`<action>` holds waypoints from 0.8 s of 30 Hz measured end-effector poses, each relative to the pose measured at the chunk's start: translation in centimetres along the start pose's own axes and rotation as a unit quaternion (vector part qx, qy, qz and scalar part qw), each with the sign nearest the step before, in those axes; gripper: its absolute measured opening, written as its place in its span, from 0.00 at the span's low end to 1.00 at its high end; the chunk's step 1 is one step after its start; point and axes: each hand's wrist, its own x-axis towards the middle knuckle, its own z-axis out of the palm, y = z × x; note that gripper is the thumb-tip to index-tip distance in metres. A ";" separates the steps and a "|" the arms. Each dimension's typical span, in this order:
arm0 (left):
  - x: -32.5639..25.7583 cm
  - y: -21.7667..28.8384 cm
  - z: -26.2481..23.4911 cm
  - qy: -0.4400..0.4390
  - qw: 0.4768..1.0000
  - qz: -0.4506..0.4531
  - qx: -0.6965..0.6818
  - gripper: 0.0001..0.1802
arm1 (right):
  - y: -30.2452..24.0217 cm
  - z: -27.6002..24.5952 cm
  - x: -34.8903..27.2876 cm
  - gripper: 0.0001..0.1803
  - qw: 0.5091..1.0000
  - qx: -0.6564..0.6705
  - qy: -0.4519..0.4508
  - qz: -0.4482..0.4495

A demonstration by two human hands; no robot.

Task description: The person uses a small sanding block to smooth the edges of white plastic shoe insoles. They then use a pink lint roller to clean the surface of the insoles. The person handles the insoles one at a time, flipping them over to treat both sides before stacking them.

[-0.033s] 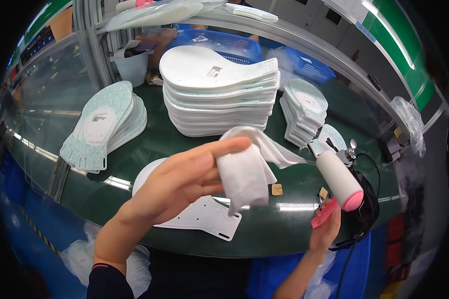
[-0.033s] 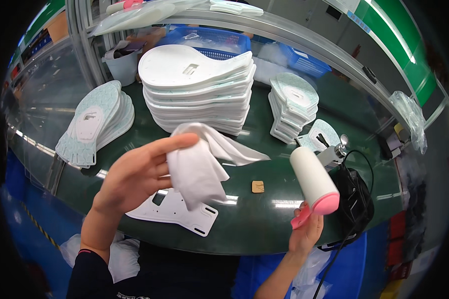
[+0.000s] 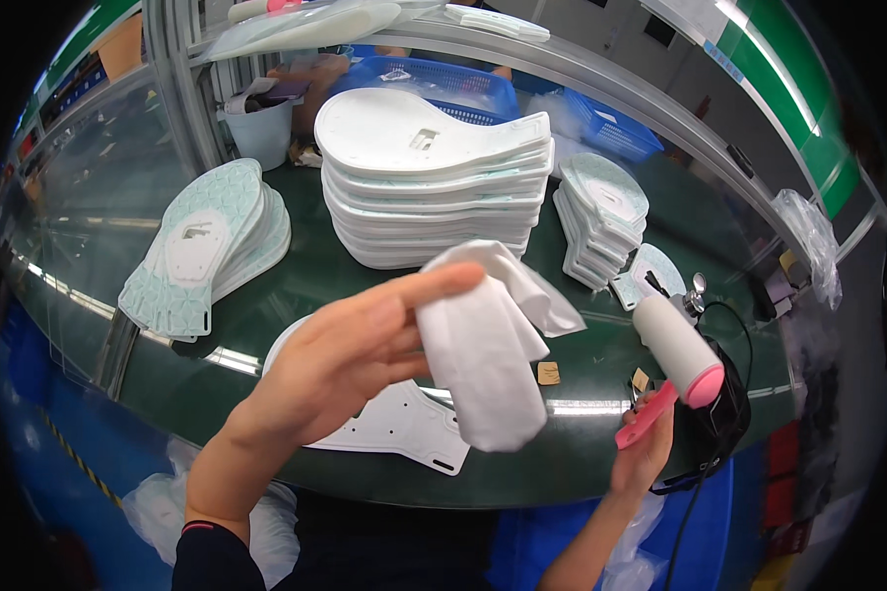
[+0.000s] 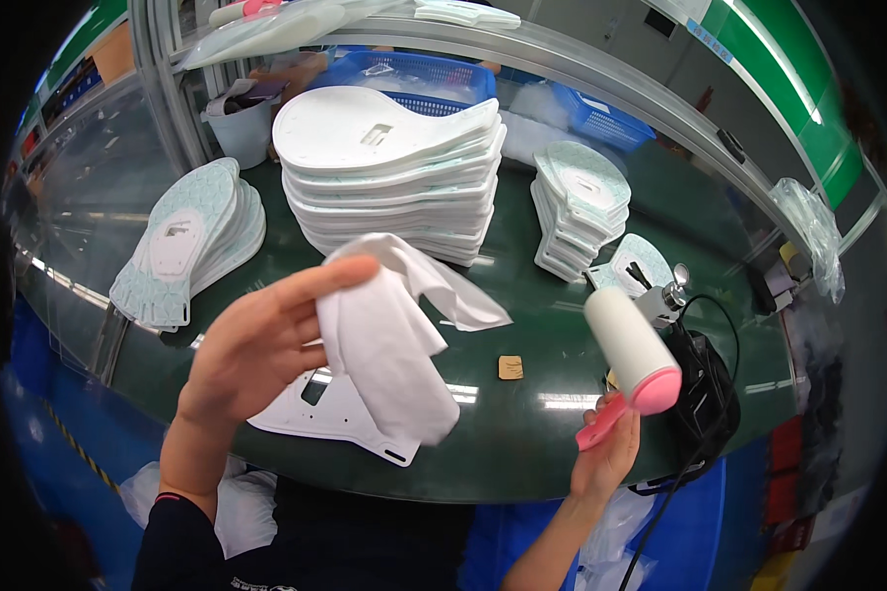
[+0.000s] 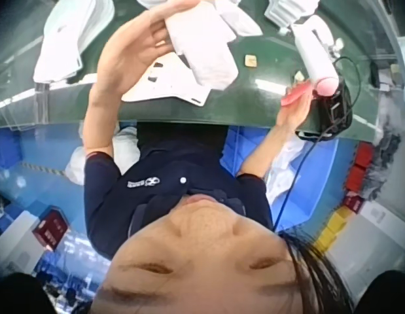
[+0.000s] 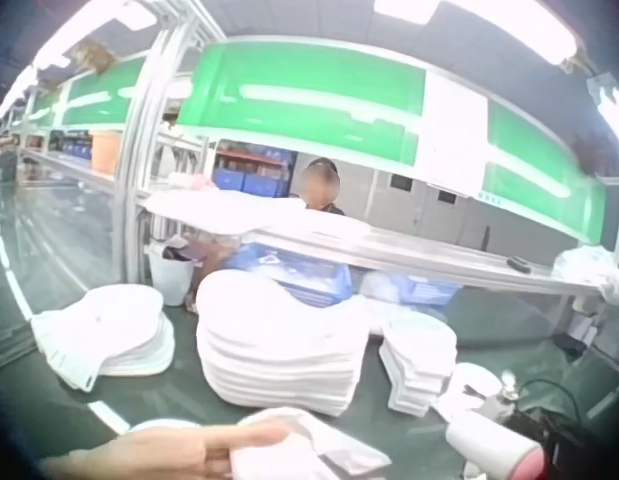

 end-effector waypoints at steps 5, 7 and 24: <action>-2.2 1.8 1.0 -0.053 0.997 -0.056 -0.032 0.44 | 0.4 0.6 0.3 0.19 0.995 -0.040 0.088 -0.026; -2.6 1.7 1.6 -0.059 0.995 -0.050 -0.056 0.45 | 0.9 1.3 0.4 0.19 0.986 -0.123 0.108 -0.016; -2.5 0.6 3.5 0.011 0.996 -0.088 -0.012 0.46 | -0.7 9.1 -1.8 0.16 0.897 -0.413 -0.120 -0.101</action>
